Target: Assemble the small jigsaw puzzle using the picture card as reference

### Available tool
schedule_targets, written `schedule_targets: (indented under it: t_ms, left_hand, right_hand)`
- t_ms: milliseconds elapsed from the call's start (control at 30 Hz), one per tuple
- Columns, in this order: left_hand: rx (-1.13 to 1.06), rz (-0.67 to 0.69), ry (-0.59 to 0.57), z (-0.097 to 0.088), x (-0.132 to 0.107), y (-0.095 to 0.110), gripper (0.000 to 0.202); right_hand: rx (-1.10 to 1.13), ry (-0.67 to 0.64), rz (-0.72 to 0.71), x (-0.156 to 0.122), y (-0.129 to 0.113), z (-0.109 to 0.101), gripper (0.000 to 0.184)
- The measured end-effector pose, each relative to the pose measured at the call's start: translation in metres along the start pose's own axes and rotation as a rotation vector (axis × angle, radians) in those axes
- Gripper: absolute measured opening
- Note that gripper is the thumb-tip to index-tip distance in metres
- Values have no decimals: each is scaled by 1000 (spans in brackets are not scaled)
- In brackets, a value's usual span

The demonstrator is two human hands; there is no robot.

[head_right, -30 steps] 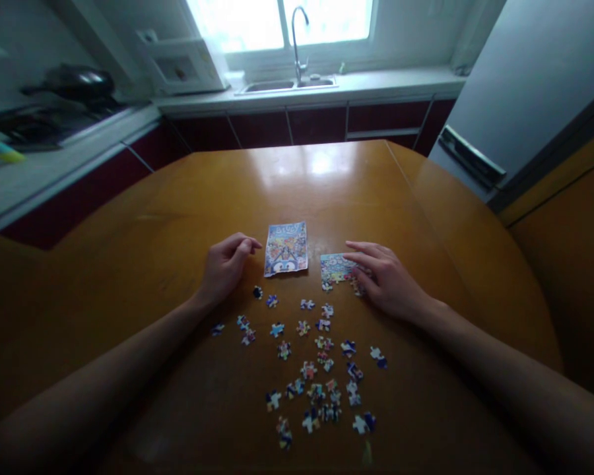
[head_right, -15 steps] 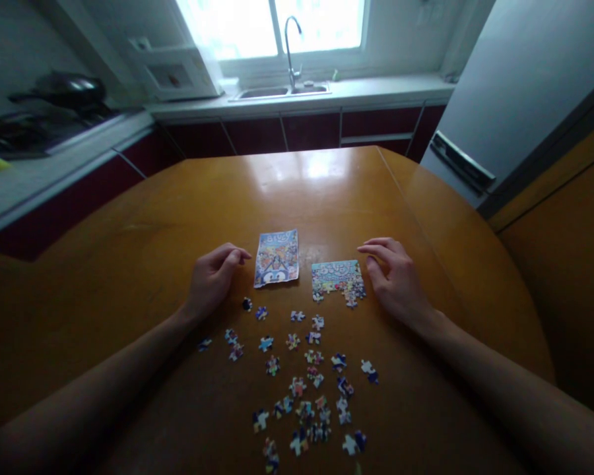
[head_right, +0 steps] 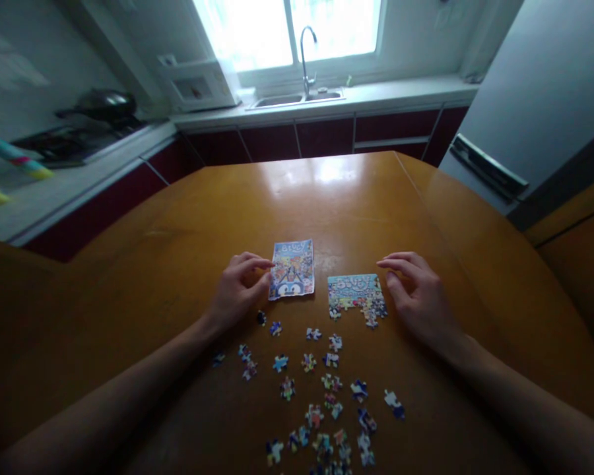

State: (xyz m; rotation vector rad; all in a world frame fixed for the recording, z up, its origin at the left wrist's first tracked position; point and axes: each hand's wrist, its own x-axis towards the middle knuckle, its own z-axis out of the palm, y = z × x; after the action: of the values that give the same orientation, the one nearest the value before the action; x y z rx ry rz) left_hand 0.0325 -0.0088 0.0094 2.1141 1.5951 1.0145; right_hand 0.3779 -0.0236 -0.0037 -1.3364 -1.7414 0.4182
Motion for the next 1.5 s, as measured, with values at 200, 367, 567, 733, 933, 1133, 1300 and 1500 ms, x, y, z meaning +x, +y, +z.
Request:
schedule_targets:
  t_ms: [200,367,567,733,933,1133,1300,1500]
  left_hand:
    - [107,74,-128,3,1,-3,40]
    - [123,103,-180,3,1,-5,45]
    - [-28,76,-139,-1,1,1,35]
    - [-210,-128,36,-2,1,0,22]
    - [-333,-164,68,0,1,1,21]
    - [-320,-171,74,-1,1,1,19]
    - [-287,-176,82,-1,2,-1,19]
    - [-275,-171,89,-1,2,1,19]
  right_hand:
    - [9,11,9,3,-1,0,17]
    - [21,8,24,4,-2,-2,17]
    - [13,16,27,4,1,-3,17]
    - [-1,13,54,3,4,-2,17]
    - [7,10,67,3,2,-2,17]
    - [16,12,77,5,2,-2,17]
    - [32,3,69,5,0,-2,17]
    - [39,13,67,5,0,-4,17]
